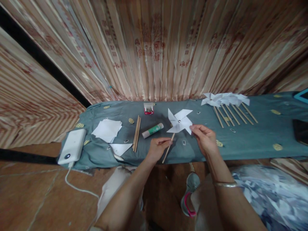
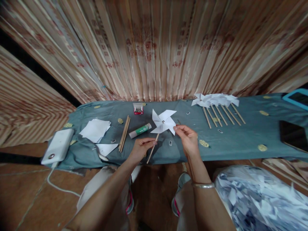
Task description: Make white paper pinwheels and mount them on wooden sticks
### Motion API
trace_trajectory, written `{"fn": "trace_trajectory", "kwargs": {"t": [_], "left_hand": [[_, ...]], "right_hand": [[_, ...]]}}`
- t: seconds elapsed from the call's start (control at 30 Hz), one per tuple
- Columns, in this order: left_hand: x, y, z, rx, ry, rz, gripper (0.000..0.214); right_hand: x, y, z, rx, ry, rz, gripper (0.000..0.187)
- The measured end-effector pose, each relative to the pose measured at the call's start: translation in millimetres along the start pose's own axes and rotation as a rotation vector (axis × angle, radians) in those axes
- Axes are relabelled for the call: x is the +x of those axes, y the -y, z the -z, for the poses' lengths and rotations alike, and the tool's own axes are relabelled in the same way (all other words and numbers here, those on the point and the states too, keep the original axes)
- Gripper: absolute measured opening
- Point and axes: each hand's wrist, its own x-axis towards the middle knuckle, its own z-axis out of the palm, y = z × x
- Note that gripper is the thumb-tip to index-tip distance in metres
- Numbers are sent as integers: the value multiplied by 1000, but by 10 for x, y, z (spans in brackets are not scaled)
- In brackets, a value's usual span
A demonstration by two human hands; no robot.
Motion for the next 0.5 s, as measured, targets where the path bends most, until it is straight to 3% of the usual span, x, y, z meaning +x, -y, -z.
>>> {"fn": "trace_trajectory", "kwargs": {"t": [0.5], "left_hand": [[21, 4, 16, -21, -5, -58, 27]], "right_hand": [[-149, -40, -172, 67, 93, -89, 21]]}}
